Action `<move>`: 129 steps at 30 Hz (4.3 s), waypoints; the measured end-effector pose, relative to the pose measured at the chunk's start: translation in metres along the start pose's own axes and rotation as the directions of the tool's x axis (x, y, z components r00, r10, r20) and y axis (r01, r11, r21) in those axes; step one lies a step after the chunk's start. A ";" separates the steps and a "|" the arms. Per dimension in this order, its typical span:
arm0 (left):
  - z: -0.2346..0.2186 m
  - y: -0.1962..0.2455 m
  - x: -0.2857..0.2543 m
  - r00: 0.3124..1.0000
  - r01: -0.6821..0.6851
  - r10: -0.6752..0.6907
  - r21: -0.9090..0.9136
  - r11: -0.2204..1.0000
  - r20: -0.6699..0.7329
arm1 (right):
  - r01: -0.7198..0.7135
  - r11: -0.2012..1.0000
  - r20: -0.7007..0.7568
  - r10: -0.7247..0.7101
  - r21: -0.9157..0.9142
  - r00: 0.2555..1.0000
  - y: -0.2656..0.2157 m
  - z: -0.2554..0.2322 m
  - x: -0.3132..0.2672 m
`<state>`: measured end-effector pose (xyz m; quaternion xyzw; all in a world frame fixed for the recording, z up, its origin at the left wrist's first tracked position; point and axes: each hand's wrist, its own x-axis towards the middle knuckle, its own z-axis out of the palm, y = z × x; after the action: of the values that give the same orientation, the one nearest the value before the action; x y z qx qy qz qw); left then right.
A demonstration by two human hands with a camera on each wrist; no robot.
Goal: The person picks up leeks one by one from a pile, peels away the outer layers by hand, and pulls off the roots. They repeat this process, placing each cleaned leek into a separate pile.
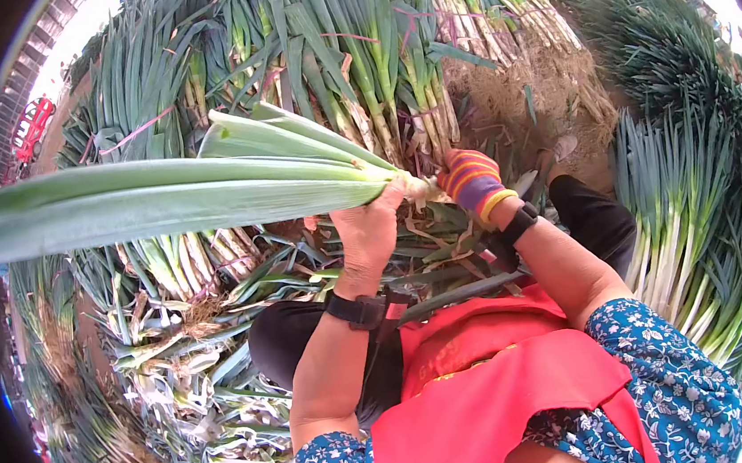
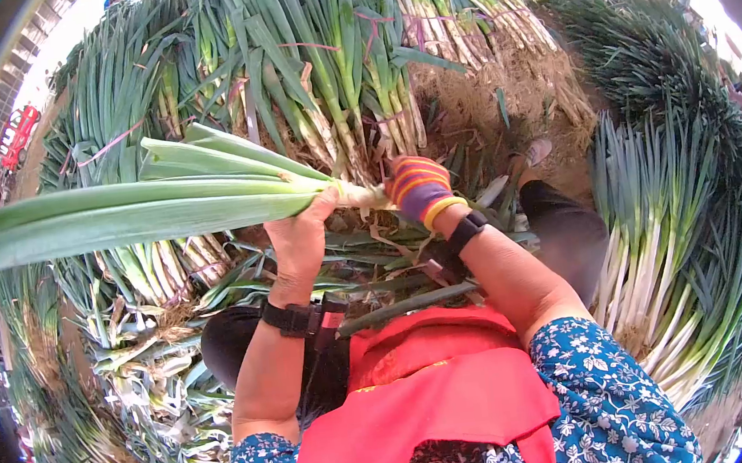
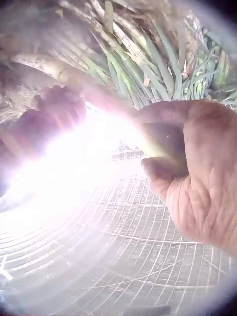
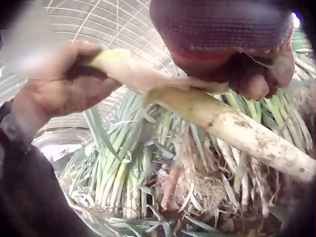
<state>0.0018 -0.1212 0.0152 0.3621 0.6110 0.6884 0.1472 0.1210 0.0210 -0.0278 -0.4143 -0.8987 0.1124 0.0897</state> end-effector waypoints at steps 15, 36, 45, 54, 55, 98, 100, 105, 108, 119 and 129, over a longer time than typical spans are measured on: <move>0.000 0.003 0.024 0.979 0.120 -0.132 -0.084 0.989 -0.154 | 0.546 0.822 -0.498 -0.409 0.163 0.765 -0.030 -0.044 -0.019; -0.008 -0.001 -0.011 0.989 0.144 -0.137 -0.175 0.974 0.053 | -0.084 0.995 0.063 0.081 0.052 0.995 0.057 0.052 -0.032; -0.050 0.021 0.026 0.938 0.335 -0.340 -0.401 0.853 0.061 | -0.068 0.948 0.261 0.154 -0.312 0.953 0.225 0.095 -0.098; -0.019 0.009 0.023 0.894 0.440 -0.334 -0.437 0.784 0.299 | 0.458 0.707 -0.087 -0.495 0.539 0.865 -0.021 -0.063 -0.020; -0.020 0.011 0.023 0.895 0.438 -0.338 -0.441 0.783 0.290 | 0.383 0.783 0.065 -0.472 0.491 0.879 -0.034 -0.071 -0.021; -0.037 0.025 0.035 0.955 0.295 -0.173 -0.723 0.625 0.241 | 0.371 0.920 0.496 -0.381 0.122 0.781 0.075 0.077 -0.039; -0.052 0.020 0.039 0.957 0.289 -0.203 -0.743 0.604 0.207 | 0.295 0.954 0.684 -0.250 0.054 0.685 0.104 0.073 -0.064; -0.066 0.016 0.044 0.959 0.181 -0.284 -0.769 0.613 -0.001 | -0.519 0.279 0.584 -0.261 0.808 0.768 0.084 0.012 -0.078; -0.074 0.008 0.050 0.965 0.153 -0.262 -0.795 0.587 -0.007 | -0.446 0.084 0.412 -0.567 0.891 0.714 0.035 -0.040 -0.082; -0.039 -0.003 0.025 0.850 0.510 -0.339 -0.789 0.342 0.402 | -0.377 0.198 0.412 -0.633 0.905 0.656 -0.011 -0.032 -0.070; -0.034 0.017 0.001 0.904 0.308 -0.428 -0.661 0.684 -0.022 | 0.173 0.891 0.346 -0.334 0.420 0.877 0.133 0.084 -0.091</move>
<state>-0.0180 -0.1485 0.0317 0.0971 0.4082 0.8403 0.3434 0.2545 0.0245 -0.1509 -0.2328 -0.9059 0.3536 -0.0082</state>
